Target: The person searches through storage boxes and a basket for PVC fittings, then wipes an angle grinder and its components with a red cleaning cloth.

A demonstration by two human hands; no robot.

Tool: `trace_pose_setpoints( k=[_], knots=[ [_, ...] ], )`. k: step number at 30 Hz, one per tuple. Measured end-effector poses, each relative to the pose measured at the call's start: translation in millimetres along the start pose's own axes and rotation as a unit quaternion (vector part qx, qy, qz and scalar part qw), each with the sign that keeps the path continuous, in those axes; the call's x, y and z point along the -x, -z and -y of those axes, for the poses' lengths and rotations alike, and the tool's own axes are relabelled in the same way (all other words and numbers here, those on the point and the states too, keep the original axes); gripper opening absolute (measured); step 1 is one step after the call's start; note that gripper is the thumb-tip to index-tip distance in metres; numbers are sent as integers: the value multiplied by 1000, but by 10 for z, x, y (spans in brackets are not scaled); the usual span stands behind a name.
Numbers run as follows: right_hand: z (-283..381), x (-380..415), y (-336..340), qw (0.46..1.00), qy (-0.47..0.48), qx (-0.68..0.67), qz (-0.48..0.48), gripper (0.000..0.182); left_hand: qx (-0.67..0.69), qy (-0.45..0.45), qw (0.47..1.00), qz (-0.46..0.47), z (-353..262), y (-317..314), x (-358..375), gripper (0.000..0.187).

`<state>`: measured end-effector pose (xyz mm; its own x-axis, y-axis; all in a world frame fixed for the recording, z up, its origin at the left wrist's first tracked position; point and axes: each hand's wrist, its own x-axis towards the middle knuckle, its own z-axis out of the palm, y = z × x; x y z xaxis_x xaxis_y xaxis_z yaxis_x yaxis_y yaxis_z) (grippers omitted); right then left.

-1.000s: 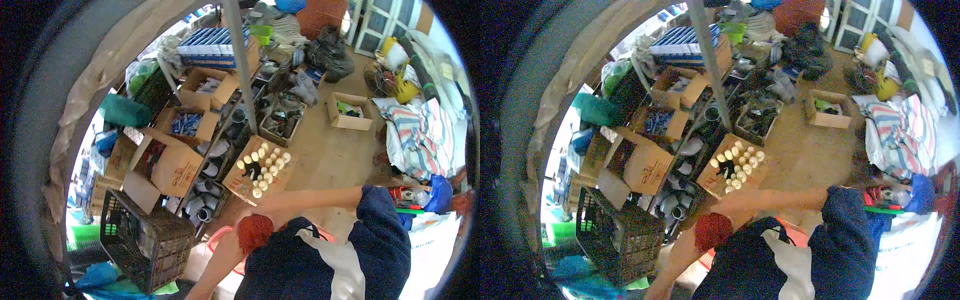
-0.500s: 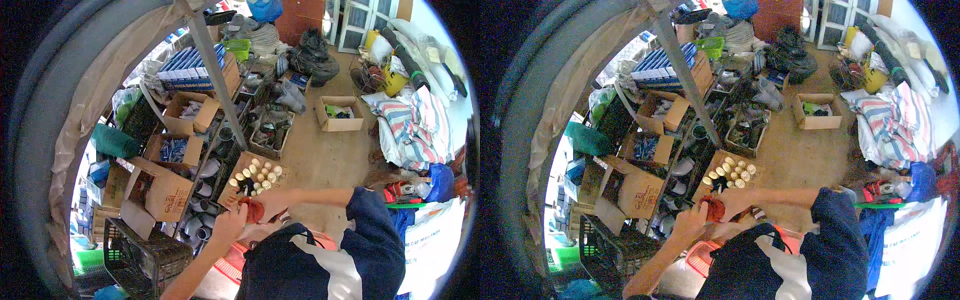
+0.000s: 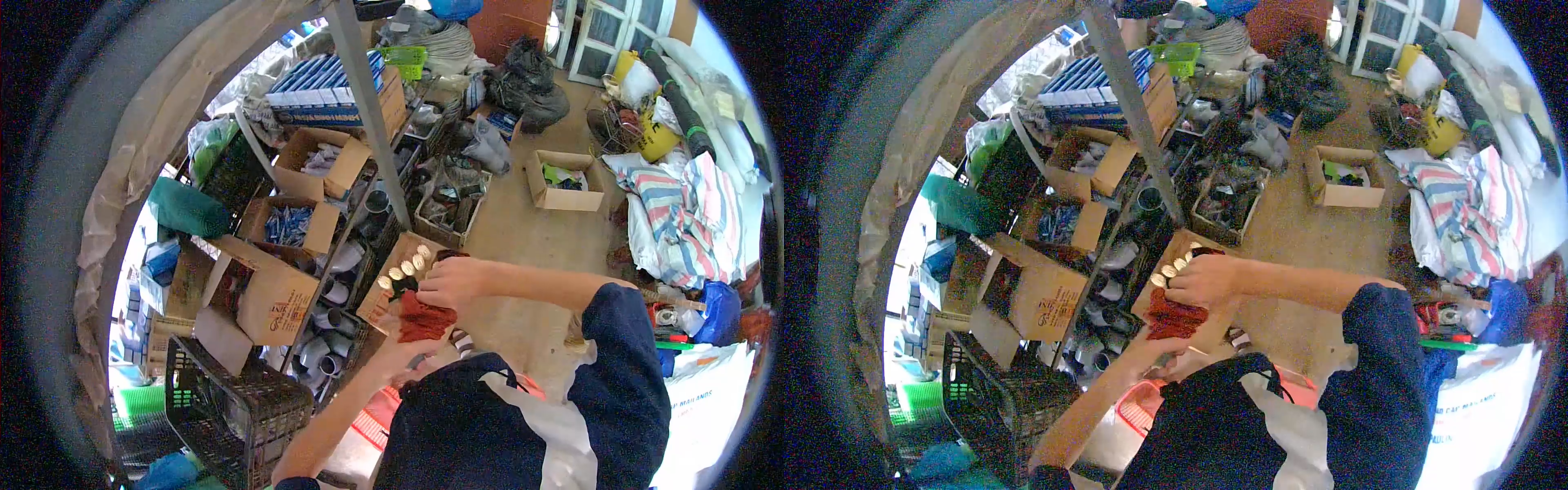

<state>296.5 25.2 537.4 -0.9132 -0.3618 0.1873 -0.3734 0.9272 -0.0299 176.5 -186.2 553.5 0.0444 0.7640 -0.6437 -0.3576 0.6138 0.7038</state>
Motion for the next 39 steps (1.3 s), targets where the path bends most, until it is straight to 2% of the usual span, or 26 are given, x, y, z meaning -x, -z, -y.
trace_pose_setpoints(
  k=[2,3,6,9,11,15,18,19,21,22,23,24,25,27,28,29,30,31,32,33,34,35,36,38,39],
  knots=[
    [14,-9,66,987,-47,-52,146,30,-86,-79,993,-20,44,-34,-35,36],
    [35,30,38,986,-69,-82,128,39,-109,-83,991,2,118,48,-118,47],
    [138,-6,420,967,-78,-117,215,50,-135,-53,989,27,83,32,-9,50],
    [209,22,561,964,-84,-176,180,48,-177,-74,980,52,18,-11,137,51],
    [191,88,488,940,-95,-240,223,49,-357,-136,924,-7,-86,-71,244,53],
    [180,116,723,856,-140,-354,350,51,-639,-185,737,-122,-2,-218,248,47],
    [173,410,531,754,-180,-574,263,48,-658,-235,696,-166,-1,-166,371,57],
    [172,471,578,704,-220,-616,277,47,-622,-248,713,-209,33,-127,386,55],
    [256,606,526,618,-324,-711,92,51,-545,-274,736,-294,135,-27,385,53],
    [297,679,492,559,-369,-743,-5,53,-450,-301,779,-317,191,-20,381,51],
    [283,745,478,610,-400,-681,-64,60,-350,-324,813,-335,254,-31,369,50],
    [319,815,473,617,-429,-653,-96,61,-243,-343,837,-351,301,-36,362,48],
    [388,879,464,623,-457,-622,-126,62,-178,-318,876,-316,331,-22,370,44],
    [560,895,515,614,-492,-599,-148,70,-128,-309,892,-303,425,-70,311,43],
    [707,866,490,605,-481,-613,-163,71,-103,-302,900,-297,472,-112,299,43],
    [878,807,444,595,-470,-627,-180,73,-16,-245,936,-251,458,-175,352,36],
    [1019,729,421,586,-458,-639,-196,74,72,-234,949,-198,429,-178,370,34],
    [1152,525,496,614,-399,-640,-232,74,161,-220,951,-144,392,-166,383,35],
    [1270,297,473,678,-358,-587,-261,74,247,-203,943,-89,364,-160,388,38],
    [1387,69,452,733,-318,-526,-292,73,207,-244,938,-130,372,-224,314,44],
    [1430,-104,356,812,-291,-399,-311,71,166,-282,929,-174,380,-288,239,51],
    [1426,-269,320,801,-311,-383,-339,67,78,-359,904,-218,433,-362,156,49],
    [1420,-422,292,789,-331,-365,-368,63,-11,-364,900,-239,413,-366,183,48],
    [1358,-611,304,671,-398,-440,-444,53,-184,-370,864,-287,372,-373,236,48],
    [1235,-668,349,553,-436,-522,-481,47,-201,-310,883,-289,220,-503,459,47]
  ],
)
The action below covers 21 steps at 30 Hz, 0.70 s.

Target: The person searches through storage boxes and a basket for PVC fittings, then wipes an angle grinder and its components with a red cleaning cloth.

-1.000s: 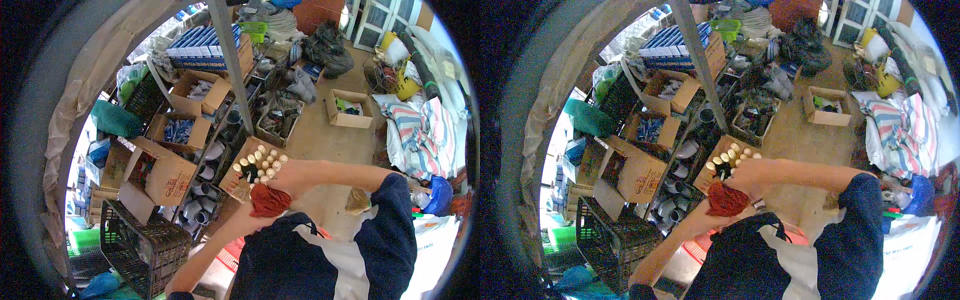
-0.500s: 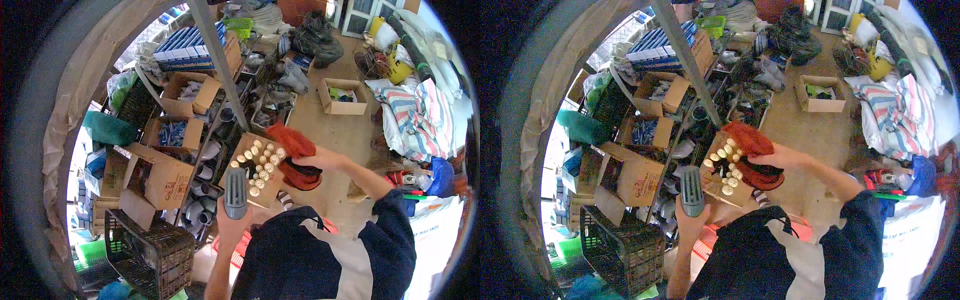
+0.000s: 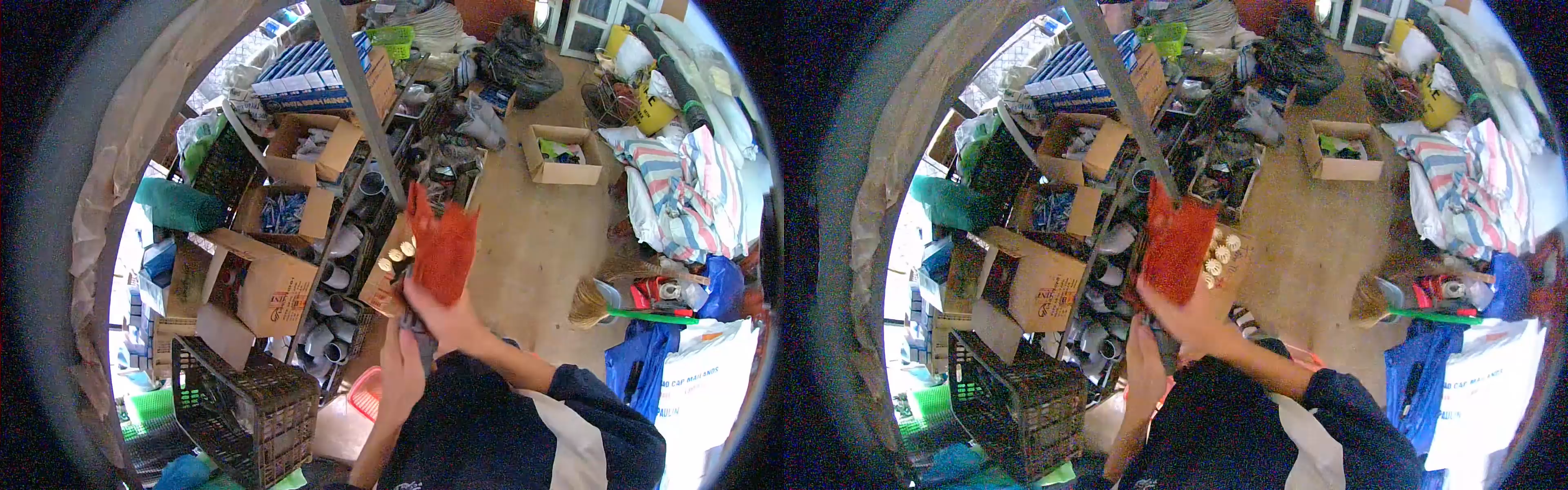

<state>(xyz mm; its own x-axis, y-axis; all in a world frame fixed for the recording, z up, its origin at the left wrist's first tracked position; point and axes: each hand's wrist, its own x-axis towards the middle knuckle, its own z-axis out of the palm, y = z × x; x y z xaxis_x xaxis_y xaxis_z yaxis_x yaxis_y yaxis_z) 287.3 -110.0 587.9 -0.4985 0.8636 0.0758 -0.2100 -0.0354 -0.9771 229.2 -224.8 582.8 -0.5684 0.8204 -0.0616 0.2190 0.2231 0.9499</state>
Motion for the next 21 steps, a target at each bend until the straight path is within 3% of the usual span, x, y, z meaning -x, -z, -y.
trace_pose_setpoints(
  k=[1,3,5,7,8,9,10,12,15,18,20,21],
  knots=[
    [26,-87,-11,988,-96,-107,-61,42,-14,-5,1000,1,-2,14,19,47],
    [-22,-128,-16,993,-64,-82,-60,32,-43,-16,999,2,-6,44,60,47],
    [-43,-28,-69,992,-14,-115,-55,32,-26,-118,993,2,119,105,-73,48],
    [-99,64,27,965,-134,-228,-4,36,157,53,983,83,324,134,10,56],
    [-113,101,105,939,-194,-280,41,37,246,139,952,121,381,151,64,61],
    [-132,122,174,906,-251,-331,85,39,340,169,910,168,350,169,68,65],
    [-174,95,230,915,-248,-293,122,58,429,198,855,215,285,185,69,70],
    [-160,82,243,925,-237,-267,129,57,580,246,726,277,198,183,86,80],
    [-71,40,252,939,-219,-222,146,57,628,259,663,316,307,191,49,79],
    [19,-11,196,950,-176,-218,135,56,340,270,887,156,174,238,32,74],
    [37,-14,131,965,-140,-200,93,54,136,168,972,88,54,291,23,68],
    [37,-9,104,971,-123,-190,71,53,85,111,988,72,102,315,24,61]
  ],
)
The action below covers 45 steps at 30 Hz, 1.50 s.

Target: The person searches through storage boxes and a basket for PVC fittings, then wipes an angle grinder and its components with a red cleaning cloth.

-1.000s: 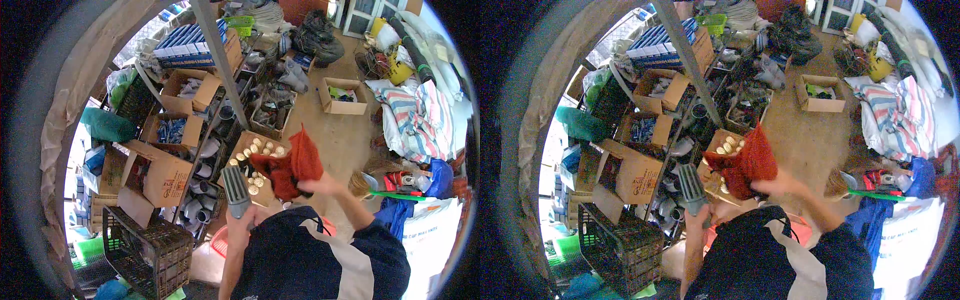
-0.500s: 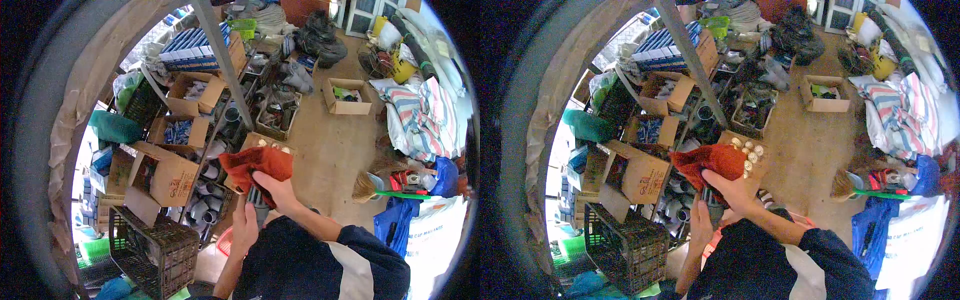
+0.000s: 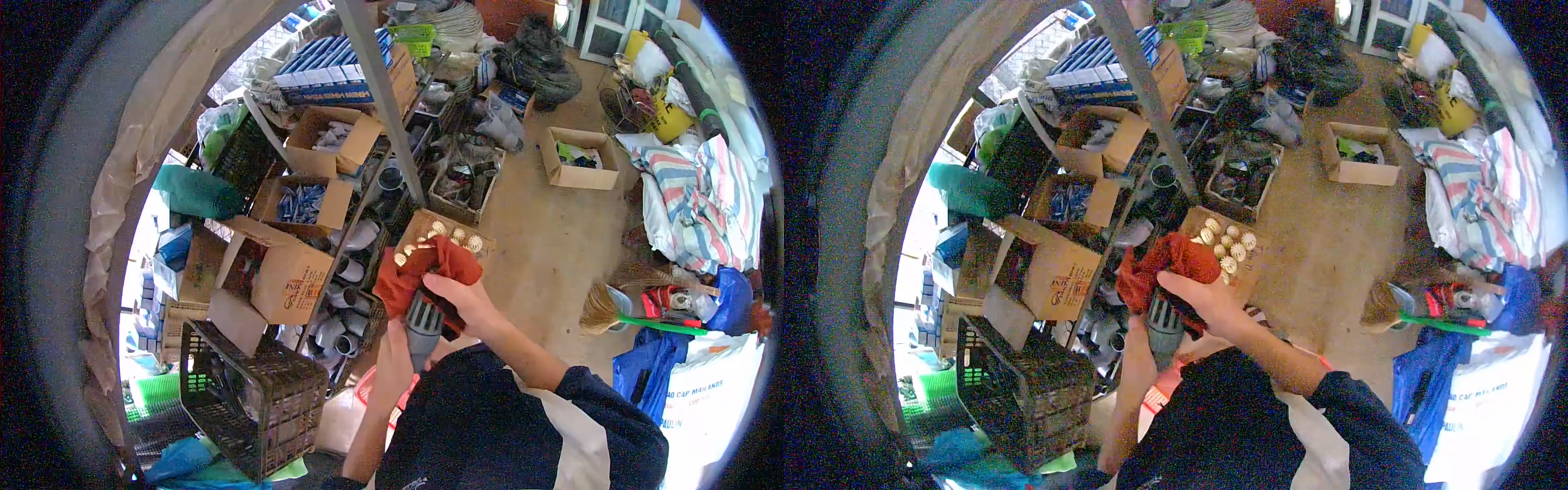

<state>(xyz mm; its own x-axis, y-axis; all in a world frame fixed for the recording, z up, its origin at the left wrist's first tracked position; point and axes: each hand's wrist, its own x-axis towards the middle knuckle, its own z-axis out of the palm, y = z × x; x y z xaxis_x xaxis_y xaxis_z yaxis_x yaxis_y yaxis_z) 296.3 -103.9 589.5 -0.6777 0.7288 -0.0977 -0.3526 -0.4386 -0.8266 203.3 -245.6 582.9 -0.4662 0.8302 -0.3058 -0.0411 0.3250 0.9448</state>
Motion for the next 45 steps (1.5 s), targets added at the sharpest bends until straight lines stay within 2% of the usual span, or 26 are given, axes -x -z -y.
trace_pose_setpoints(
  k=[1,4,7,10,14,15,16,18,20,21,23,25,26,27,30,31,33,34,35,37,38,40,41,42,44,45],
  knots=[
    [-66,-5,-3,1000,20,-8,-16,39,-59,-53,997,-24,42,33,-6,55],
    [-199,-36,110,992,36,121,-29,35,-278,-224,930,-86,119,184,-14,42],
    [-154,7,171,984,-40,172,-19,34,-330,-121,936,-16,168,307,39,40],
    [-299,1,346,989,-137,45,37,33,-447,-217,868,12,256,367,77,46],
    [-369,124,481,937,-343,-62,-35,30,-500,-269,821,54,453,285,93,52],
    [-631,130,687,931,-349,-109,3,32,-511,-279,809,77,437,261,114,52],
    [-700,178,771,918,-374,-129,-19,32,-522,-288,797,101,441,234,131,52],
    [-796,244,899,889,-422,-167,-61,32,-473,-305,820,100,574,168,90,54],
    [-757,279,873,908,-365,-166,-119,30,-418,-284,858,92,799,96,5,53],
    [-432,329,611,921,-319,-144,-168,30,-392,-205,892,89,908,29,16,49],
    [-295,318,552,924,-285,-157,-202,31,-334,-42,938,82,1126,-168,71,42],
    [-391,290,713,919,-271,-192,-212,32,-158,-81,984,12,1307,-483,58,47],
    [-516,303,883,913,-276,-221,-206,32,-65,2,996,56,1355,-495,55,52],
    [-493,321,951,910,-298,-222,-186,33,23,92,992,83,1380,-509,49,60],
    [-415,393,947,925,-269,-220,-152,36,270,227,924,148,1492,-489,1,70],
    [-487,410,1075,930,-277,-222,-93,39,296,230,916,142,1350,-470,-6,67],
    [-474,362,964,974,-224,-27,-5,40,348,231,900,126,1062,-412,16,62],
    [-371,311,790,978,-190,69,44,41,117,44,990,70,1103,-383,33,51],
    [-287,232,648,969,-210,108,68,46,-134,-139,981,3,1190,-348,52,40],
    [-512,189,506,978,-185,90,29,49,-113,120,983,-80,514,-336,111,56],
    [-647,163,446,982,-172,80,9,50,-175,110,975,-82,355,-311,137,64],
    [-746,116,403,971,-227,62,32,52,-295,99,947,-84,233,-254,200,80],
    [-760,120,344,967,-250,26,31,52,-281,103,950,-87,250,-197,228,88],
    [-774,128,305,962,-273,-8,29,52,-266,59,956,-111,326,-162,266,86],
    [-910,130,434,939,-326,-35,101,52,-240,-29,957,-158,526,-111,373,82],
    [-863,123,366,933,-334,-64,123,52,-81,39,994,-69,550,-54,403,82]
  ],
)
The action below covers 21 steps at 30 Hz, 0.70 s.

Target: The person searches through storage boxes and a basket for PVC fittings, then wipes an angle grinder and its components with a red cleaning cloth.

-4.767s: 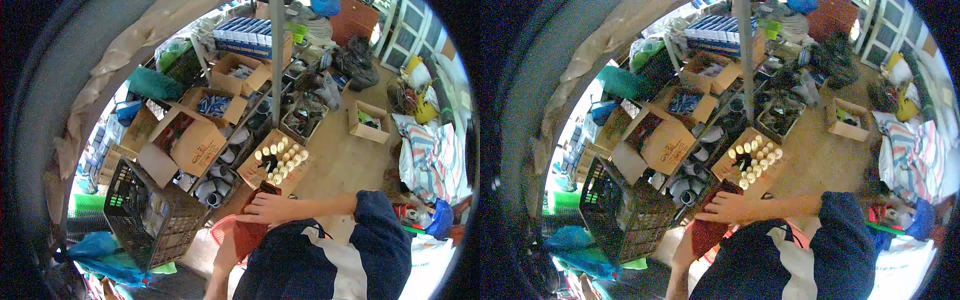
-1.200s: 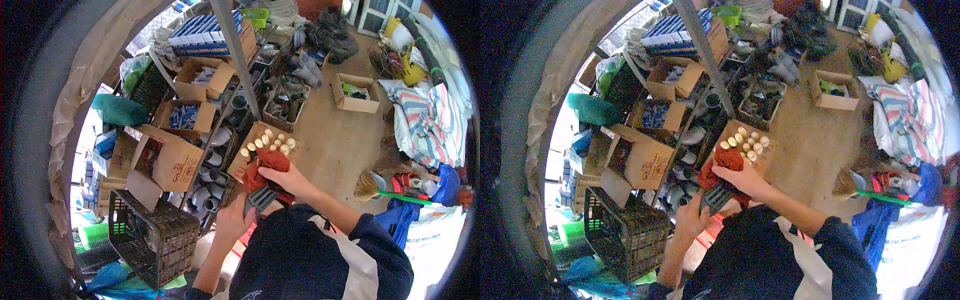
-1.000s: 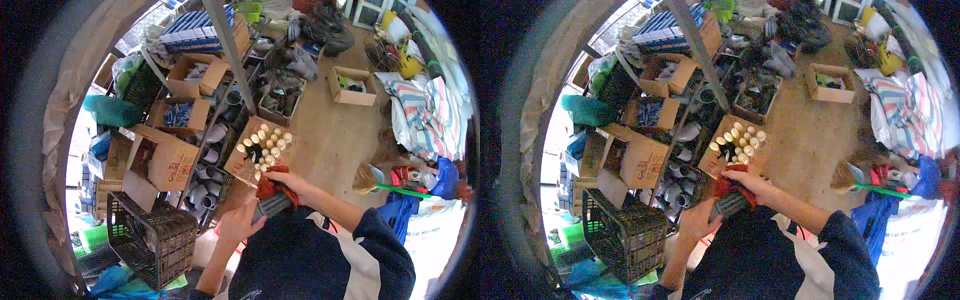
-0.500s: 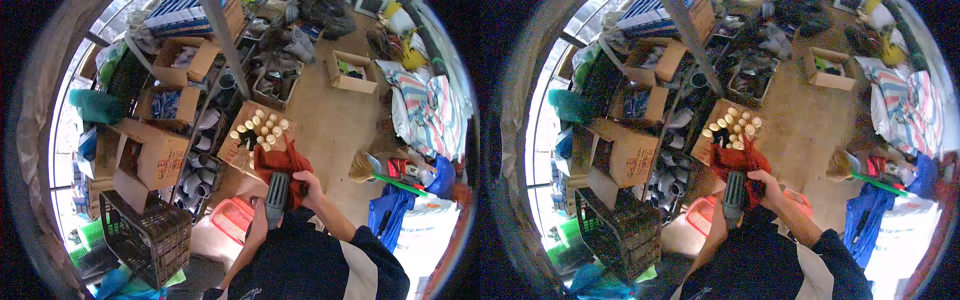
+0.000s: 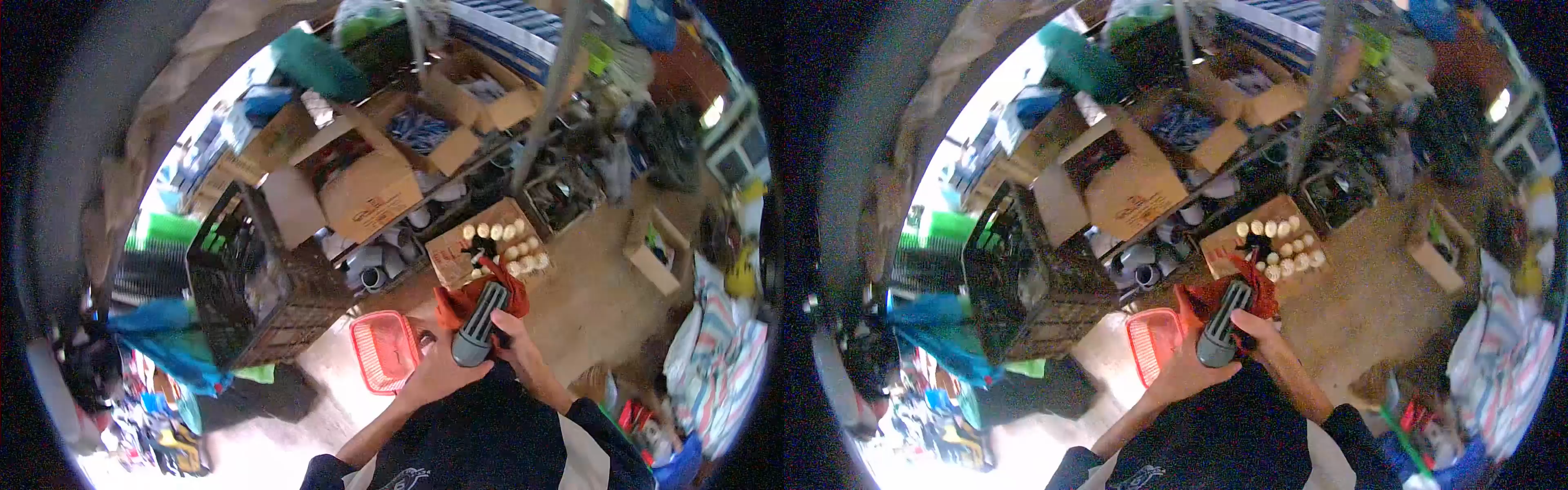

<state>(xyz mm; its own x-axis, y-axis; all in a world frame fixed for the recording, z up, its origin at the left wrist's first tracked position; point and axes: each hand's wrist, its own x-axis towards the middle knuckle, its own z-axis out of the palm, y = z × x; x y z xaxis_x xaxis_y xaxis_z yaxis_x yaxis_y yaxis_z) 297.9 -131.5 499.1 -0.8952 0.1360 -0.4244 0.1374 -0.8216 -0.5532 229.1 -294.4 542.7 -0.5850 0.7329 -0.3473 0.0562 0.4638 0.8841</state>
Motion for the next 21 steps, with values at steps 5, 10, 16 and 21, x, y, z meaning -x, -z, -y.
trace_pose_setpoints(
  k=[5,10,16,21],
  knots=[
    [183,57,-435,989,-29,-57,133,53,569,20,772,283,319,97,230,77],
    [67,-9,-858,976,-37,-93,194,54,522,48,824,217,390,336,418,54],
    [-404,-257,-1004,987,22,-29,158,59,193,46,974,111,509,708,448,45],
    [-675,-512,-683,991,92,91,-23,53,-39,3,992,-120,557,818,553,52]
  ],
)
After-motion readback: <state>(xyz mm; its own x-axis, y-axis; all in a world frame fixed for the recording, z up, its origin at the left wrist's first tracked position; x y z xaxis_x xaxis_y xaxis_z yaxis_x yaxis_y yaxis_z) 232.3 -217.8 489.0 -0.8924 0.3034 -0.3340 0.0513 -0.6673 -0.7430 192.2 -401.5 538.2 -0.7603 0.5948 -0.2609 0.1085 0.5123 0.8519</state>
